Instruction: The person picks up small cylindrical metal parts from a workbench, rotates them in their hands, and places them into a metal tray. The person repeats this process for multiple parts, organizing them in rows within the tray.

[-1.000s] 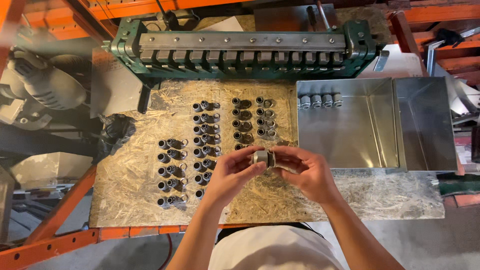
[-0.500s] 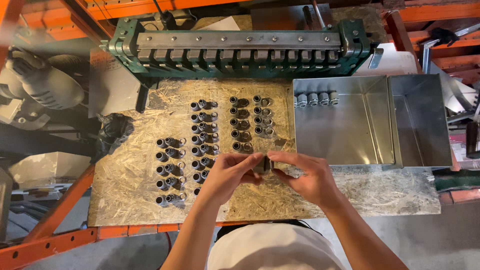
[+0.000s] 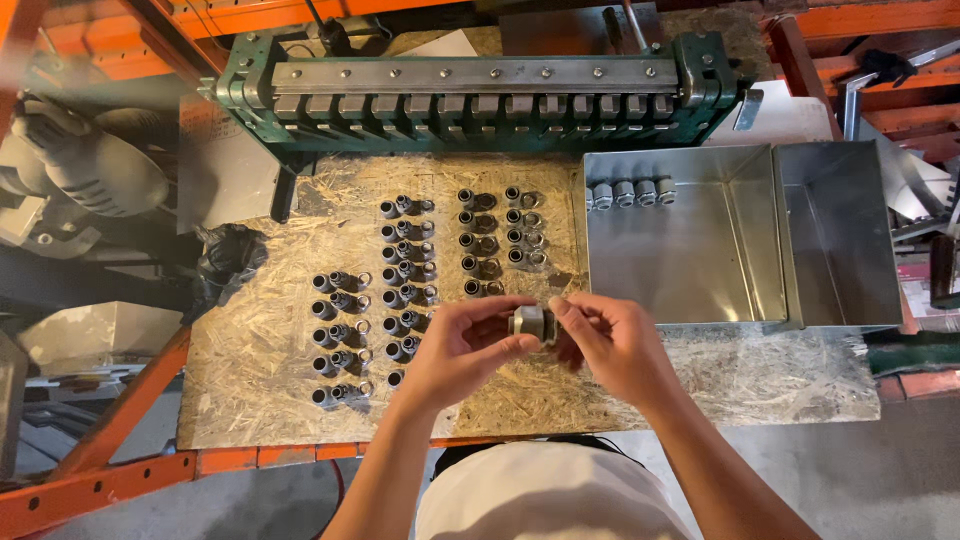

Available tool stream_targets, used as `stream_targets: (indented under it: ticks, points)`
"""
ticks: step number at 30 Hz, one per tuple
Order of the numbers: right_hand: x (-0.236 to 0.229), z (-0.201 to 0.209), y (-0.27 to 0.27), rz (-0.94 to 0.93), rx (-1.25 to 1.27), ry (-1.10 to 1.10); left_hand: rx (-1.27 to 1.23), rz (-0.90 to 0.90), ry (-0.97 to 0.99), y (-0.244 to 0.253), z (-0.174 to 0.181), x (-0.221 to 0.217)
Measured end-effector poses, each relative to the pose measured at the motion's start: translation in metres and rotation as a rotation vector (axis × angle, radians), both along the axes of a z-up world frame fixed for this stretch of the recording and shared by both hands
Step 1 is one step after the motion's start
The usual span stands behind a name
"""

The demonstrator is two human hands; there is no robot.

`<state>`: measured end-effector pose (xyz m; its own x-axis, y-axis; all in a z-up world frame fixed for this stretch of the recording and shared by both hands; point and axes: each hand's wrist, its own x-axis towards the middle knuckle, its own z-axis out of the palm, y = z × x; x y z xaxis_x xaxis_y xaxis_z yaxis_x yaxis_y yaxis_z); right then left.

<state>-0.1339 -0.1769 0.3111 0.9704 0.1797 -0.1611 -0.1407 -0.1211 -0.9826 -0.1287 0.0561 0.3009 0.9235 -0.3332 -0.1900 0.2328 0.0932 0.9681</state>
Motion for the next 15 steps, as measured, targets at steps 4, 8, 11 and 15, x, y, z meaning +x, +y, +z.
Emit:
stream_targets:
  ticks: [4,8,11,15]
  points:
    - [0.001,0.003,-0.004,-0.034,-0.144,0.002,-0.093,0.068,-0.053,-0.007,-0.022,-0.004]
    - [0.002,-0.006,-0.004,-0.035,-0.037,-0.012,-0.131,0.112,-0.054,-0.011,-0.023,-0.005]
    - [0.000,0.009,-0.006,0.025,-0.016,0.091,-0.099,0.129,-0.045,-0.007,-0.015,-0.006]
    - [-0.001,0.009,-0.013,0.099,-0.197,0.145,-0.134,0.143,-0.058,-0.008,-0.013,-0.007]
